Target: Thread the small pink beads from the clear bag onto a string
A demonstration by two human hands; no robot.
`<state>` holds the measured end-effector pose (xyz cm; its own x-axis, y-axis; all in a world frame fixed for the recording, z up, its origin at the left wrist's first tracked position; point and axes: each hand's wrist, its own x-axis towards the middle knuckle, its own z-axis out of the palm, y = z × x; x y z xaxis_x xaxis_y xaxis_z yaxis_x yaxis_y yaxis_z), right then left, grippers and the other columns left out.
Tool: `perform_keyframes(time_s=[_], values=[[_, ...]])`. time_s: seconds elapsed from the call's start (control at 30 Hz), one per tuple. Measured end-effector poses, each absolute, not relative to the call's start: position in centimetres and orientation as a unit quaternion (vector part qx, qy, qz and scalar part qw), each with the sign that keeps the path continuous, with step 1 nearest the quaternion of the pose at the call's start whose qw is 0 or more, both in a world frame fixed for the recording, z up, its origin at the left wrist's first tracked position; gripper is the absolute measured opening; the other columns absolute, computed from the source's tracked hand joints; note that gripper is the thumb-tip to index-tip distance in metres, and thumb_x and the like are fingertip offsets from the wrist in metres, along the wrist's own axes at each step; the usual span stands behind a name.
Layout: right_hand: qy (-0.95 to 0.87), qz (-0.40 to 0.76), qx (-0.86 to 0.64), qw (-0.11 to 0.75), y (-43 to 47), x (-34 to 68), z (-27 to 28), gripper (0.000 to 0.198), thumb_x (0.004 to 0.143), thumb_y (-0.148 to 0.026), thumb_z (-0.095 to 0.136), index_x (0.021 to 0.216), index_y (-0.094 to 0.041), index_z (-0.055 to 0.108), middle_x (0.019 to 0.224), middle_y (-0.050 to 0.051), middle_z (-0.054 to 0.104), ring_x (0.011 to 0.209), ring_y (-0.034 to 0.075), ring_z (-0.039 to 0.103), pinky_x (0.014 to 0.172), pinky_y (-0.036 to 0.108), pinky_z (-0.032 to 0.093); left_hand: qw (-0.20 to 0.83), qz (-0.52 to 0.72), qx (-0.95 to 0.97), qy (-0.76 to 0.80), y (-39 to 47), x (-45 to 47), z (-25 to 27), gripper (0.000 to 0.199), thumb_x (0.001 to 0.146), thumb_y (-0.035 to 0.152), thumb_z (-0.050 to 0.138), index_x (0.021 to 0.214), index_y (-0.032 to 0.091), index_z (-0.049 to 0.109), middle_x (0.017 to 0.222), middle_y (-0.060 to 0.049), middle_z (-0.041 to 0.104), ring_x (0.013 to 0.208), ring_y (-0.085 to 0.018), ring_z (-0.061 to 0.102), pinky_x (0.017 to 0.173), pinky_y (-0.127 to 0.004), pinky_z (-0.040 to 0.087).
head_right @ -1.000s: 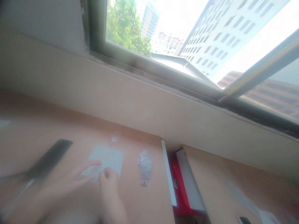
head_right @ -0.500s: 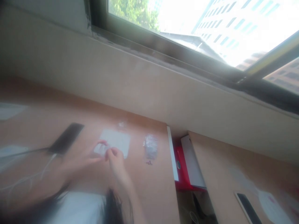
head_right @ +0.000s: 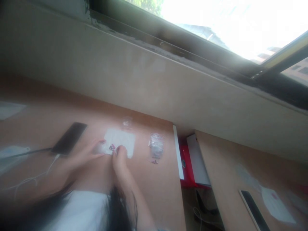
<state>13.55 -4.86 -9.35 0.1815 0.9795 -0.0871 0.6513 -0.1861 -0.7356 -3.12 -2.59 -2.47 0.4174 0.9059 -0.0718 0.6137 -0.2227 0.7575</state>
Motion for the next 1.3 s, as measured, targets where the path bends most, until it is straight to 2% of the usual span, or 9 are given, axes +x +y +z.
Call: perform_keyframes(time_s=[0.1, 0.23, 0.5, 0.67, 0.87, 1.17, 1.3], values=[[-0.593, 0.272, -0.705, 0.277, -4.8, 13.2, -9.9, 0.003, 0.071, -0.014, 0.044, 0.07, -0.013, 0.046, 0.075, 0.007, 0.05, 0.068, 0.016, 0.044, 0.061, 0.026, 0.033, 0.375, 0.19, 0.751, 0.51, -2.5, -3.0, -2.8, 0.04, 0.07, 0.034, 0.052, 0.108, 0.021, 0.046, 0.112, -0.007, 0.049, 0.107, -0.023, 0.042, 0.092, -0.036, 0.032], [-0.573, 0.281, -0.705, 0.311, -4.8, 13.3, -9.2, 0.009, 0.075, -0.018, 0.042, 0.068, -0.014, 0.047, 0.071, 0.005, 0.051, 0.065, 0.014, 0.045, 0.059, 0.025, 0.033, 0.374, 0.187, 0.743, 0.522, -2.4, -2.8, -3.0, 0.039, 0.07, 0.033, 0.053, 0.106, 0.019, 0.047, 0.111, -0.006, 0.05, 0.107, -0.023, 0.043, 0.091, -0.035, 0.032], [-0.556, 0.368, -0.643, 0.378, -3.9, 13.0, -7.1, 0.015, 0.074, -0.027, 0.049, 0.08, -0.015, 0.056, 0.077, 0.003, 0.056, 0.068, 0.013, 0.048, 0.063, 0.024, 0.037, 0.342, 0.153, 0.766, 0.522, -1.5, -2.3, -4.9, 0.041, 0.07, 0.036, 0.053, 0.107, 0.019, 0.044, 0.113, -0.007, 0.048, 0.107, -0.022, 0.041, 0.092, -0.035, 0.028], [-0.573, 0.283, -0.685, 0.349, -3.7, 13.8, -9.3, 0.011, 0.074, -0.021, 0.049, 0.077, -0.013, 0.055, 0.079, 0.006, 0.052, 0.075, 0.015, 0.047, 0.069, 0.027, 0.036, 0.371, 0.149, 0.755, 0.519, -1.5, -2.6, -4.1, 0.041, 0.072, 0.033, 0.051, 0.108, 0.017, 0.042, 0.114, -0.007, 0.046, 0.11, -0.021, 0.038, 0.094, -0.034, 0.027], [-0.584, 0.306, -0.679, 0.323, -3.5, 14.2, -9.1, 0.007, 0.072, -0.013, 0.049, 0.071, -0.014, 0.055, 0.075, 0.004, 0.051, 0.072, 0.014, 0.046, 0.066, 0.024, 0.036, 0.397, 0.142, 0.735, 0.531, -1.7, -2.6, -2.8, 0.039, 0.071, 0.031, 0.05, 0.107, 0.016, 0.043, 0.113, -0.009, 0.046, 0.11, -0.022, 0.038, 0.094, -0.036, 0.028], [-0.608, 0.298, -0.672, 0.301, -3.1, 14.2, -9.3, 0.005, 0.07, -0.012, 0.05, 0.069, -0.014, 0.055, 0.075, 0.004, 0.051, 0.072, 0.014, 0.047, 0.065, 0.023, 0.035, 0.391, 0.123, 0.727, 0.551, -1.5, -2.3, -3.0, 0.044, 0.068, 0.029, 0.053, 0.108, 0.014, 0.044, 0.114, -0.011, 0.047, 0.109, -0.023, 0.041, 0.094, -0.036, 0.029], [-0.579, 0.324, -0.665, 0.344, -3.0, 13.9, -8.5, 0.008, 0.072, -0.02, 0.051, 0.071, -0.014, 0.056, 0.074, 0.004, 0.054, 0.07, 0.014, 0.048, 0.065, 0.024, 0.036, 0.384, 0.127, 0.729, 0.552, -1.3, -2.1, -3.3, 0.043, 0.067, 0.029, 0.054, 0.107, 0.015, 0.044, 0.114, -0.01, 0.048, 0.107, -0.024, 0.041, 0.093, -0.038, 0.029]])
